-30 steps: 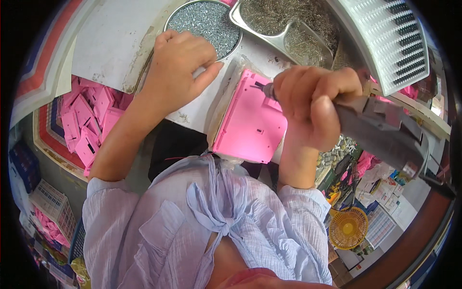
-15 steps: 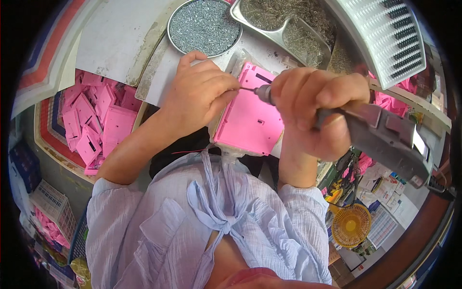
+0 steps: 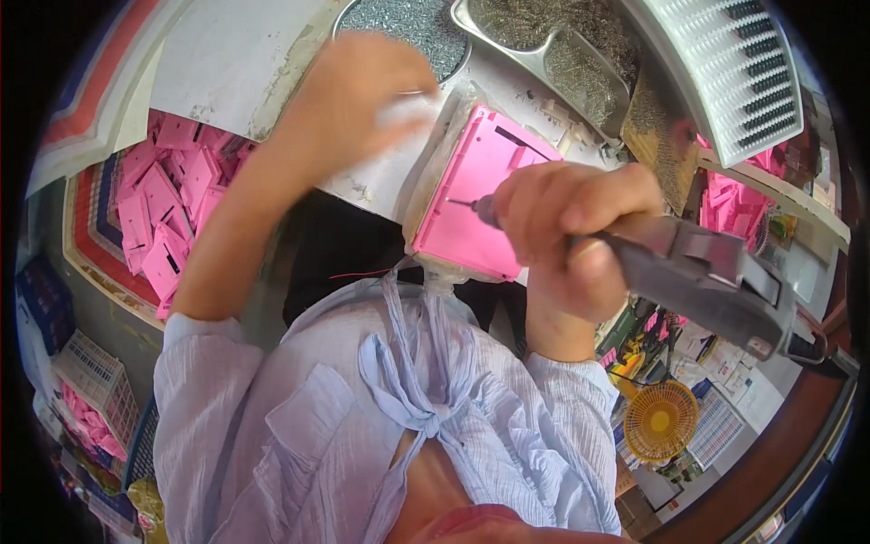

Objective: Assembling electronic components into pink plastic housings and securing them with an electric screwdriver and soldering iron.

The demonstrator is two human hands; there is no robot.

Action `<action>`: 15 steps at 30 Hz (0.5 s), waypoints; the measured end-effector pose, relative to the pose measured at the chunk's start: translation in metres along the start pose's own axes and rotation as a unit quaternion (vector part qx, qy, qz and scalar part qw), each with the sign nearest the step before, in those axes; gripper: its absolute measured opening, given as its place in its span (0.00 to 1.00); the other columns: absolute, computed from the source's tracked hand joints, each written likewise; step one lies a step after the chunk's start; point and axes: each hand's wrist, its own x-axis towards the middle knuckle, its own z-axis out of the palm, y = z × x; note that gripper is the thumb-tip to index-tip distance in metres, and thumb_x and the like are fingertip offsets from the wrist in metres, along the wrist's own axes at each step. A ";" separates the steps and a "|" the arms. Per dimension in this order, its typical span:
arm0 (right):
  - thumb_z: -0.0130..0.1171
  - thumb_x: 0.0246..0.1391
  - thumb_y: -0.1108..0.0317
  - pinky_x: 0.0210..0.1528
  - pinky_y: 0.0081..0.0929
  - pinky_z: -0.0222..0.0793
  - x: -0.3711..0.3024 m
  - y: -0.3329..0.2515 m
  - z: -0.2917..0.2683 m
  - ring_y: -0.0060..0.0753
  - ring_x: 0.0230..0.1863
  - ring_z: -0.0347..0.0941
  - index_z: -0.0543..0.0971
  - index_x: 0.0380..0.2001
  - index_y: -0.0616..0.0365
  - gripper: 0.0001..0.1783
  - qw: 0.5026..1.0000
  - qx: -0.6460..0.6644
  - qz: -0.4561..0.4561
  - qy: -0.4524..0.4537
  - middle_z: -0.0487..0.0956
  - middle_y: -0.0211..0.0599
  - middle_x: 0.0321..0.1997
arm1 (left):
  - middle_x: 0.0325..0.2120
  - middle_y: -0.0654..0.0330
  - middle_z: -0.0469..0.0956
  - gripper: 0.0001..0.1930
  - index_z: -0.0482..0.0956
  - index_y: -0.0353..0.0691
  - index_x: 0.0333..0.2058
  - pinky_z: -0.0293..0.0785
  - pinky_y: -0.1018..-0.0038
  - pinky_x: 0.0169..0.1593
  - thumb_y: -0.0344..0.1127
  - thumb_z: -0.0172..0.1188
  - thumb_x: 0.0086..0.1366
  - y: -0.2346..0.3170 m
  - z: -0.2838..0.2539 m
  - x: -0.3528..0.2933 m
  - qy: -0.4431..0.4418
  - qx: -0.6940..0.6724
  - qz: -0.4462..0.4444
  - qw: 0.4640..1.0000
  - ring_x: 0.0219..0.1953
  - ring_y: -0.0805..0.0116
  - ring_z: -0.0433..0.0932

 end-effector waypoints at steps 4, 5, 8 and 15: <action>0.68 0.57 0.75 0.36 0.31 0.72 -0.015 0.006 0.005 0.32 0.31 0.74 0.73 0.38 0.62 0.13 0.998 -0.038 0.058 0.010 0.77 0.39 0.29 | 0.29 0.58 0.78 0.08 0.84 0.42 0.31 0.66 0.54 0.52 0.38 0.68 0.56 -0.023 0.012 0.012 0.001 0.275 -0.101 0.956 0.40 0.58 0.77; 0.68 0.56 0.75 0.35 0.31 0.72 -0.015 0.009 0.006 0.30 0.29 0.73 0.73 0.37 0.62 0.12 0.997 -0.056 0.055 0.008 0.77 0.38 0.28 | 0.29 0.59 0.79 0.07 0.85 0.44 0.31 0.64 0.54 0.54 0.39 0.68 0.56 -0.023 0.014 0.013 -0.007 0.244 -0.113 0.963 0.41 0.59 0.76; 0.65 0.59 0.71 0.27 0.33 0.66 -0.016 0.016 0.010 0.28 0.21 0.67 0.70 0.34 0.59 0.12 0.985 -0.168 0.033 -0.012 0.72 0.34 0.21 | 0.29 0.60 0.79 0.06 0.84 0.45 0.27 0.63 0.53 0.52 0.40 0.67 0.57 -0.026 0.012 0.012 -0.025 0.221 -0.128 0.966 0.41 0.59 0.76; 0.61 0.55 0.80 0.25 0.31 0.68 -0.015 0.027 0.007 0.32 0.21 0.70 0.70 0.30 0.61 0.09 0.960 -0.261 -0.016 -0.096 0.72 0.38 0.21 | 0.28 0.62 0.79 0.11 0.78 0.44 0.21 0.63 0.53 0.47 0.41 0.62 0.60 -0.050 0.021 0.011 -0.018 0.285 -0.101 0.953 0.37 0.60 0.76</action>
